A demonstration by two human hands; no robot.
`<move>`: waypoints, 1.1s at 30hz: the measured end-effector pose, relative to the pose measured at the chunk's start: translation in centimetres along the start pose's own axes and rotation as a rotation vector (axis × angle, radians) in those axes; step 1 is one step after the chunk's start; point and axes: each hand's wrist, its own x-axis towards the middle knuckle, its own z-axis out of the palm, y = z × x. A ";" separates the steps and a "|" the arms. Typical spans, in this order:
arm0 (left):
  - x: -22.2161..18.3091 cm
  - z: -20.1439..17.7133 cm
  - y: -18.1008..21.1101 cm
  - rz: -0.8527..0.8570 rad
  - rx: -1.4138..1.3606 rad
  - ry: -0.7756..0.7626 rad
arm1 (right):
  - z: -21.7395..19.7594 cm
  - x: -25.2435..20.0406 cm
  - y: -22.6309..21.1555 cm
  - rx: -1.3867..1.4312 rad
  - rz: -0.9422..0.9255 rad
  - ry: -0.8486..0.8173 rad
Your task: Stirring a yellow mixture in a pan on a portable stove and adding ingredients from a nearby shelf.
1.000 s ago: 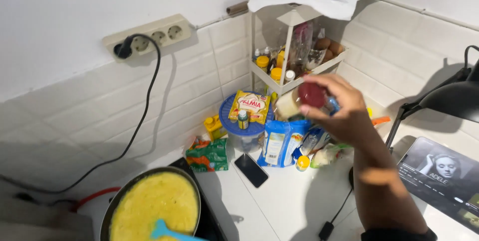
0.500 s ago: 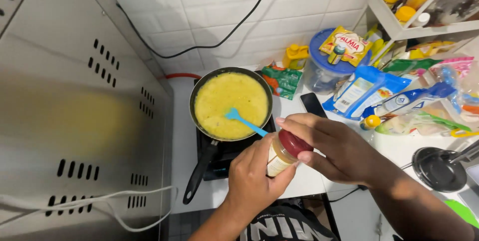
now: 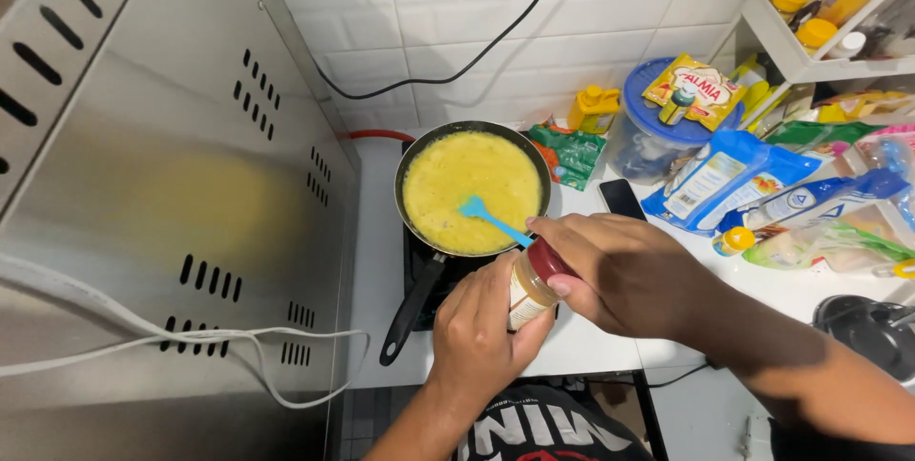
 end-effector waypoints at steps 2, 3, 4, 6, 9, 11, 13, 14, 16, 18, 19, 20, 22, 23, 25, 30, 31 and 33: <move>-0.4 -0.1 -0.3 0.003 0.045 0.014 | 0.8 0.7 0.2 0.000 -0.140 0.106; -0.5 -0.1 -0.6 0.003 0.051 0.022 | 1.3 0.9 0.5 -0.002 -0.149 0.106; -0.7 -0.1 -0.8 -0.001 0.045 0.017 | 1.8 0.9 0.8 0.035 -0.161 0.150; -1.1 0.0 -1.2 -0.009 0.044 0.018 | 1.8 1.5 1.2 0.074 -0.180 0.189; -1.4 0.2 -1.8 -0.016 -0.003 0.013 | 0.7 2.4 1.2 0.422 -0.279 0.245; -1.4 0.5 -2.1 -0.052 -0.128 0.037 | 0.8 2.4 1.4 0.961 0.329 0.105; -1.8 1.4 -2.6 -0.071 -0.208 0.063 | 0.9 3.5 1.8 1.059 0.457 0.125; -1.9 1.9 -2.8 -0.085 -0.291 0.089 | 0.9 4.0 2.0 1.152 0.588 0.151; -3.0 2.9 -3.1 -0.206 -0.338 0.063 | 5.6 2.8 3.4 1.436 0.672 0.319; -3.5 3.8 -3.2 -0.324 -0.385 0.043 | 9.0 1.5 2.9 1.711 0.746 0.494; -3.5 4.1 -3.1 -0.357 -0.402 0.048 | 10.1 0.6 1.7 1.603 0.578 0.423; -3.5 4.3 -2.9 -0.392 -0.416 0.055 | 11.1 -0.3 0.6 1.493 0.412 0.348; -3.6 5.9 -3.5 -0.285 -0.459 0.061 | 9.4 0.5 -1.2 1.306 0.508 0.361; -3.8 6.7 -3.7 -0.177 -0.508 0.058 | 8.6 0.8 -2.2 1.115 0.603 0.378; -3.4 5.8 -2.7 -0.261 -0.442 0.017 | 7.7 1.6 -0.4 1.125 0.723 0.380; -3.9 1.2 -2.1 -0.279 -0.355 0.146 | 6.2 5.4 10.1 0.311 0.359 0.424; -4.7 0.0 -2.2 -0.264 -0.334 0.180 | 5.9 6.8 11.7 0.170 0.262 0.410; -6.3 -2.2 -2.3 -0.246 -0.309 0.220 | 5.6 9.3 13.7 0.030 0.155 0.394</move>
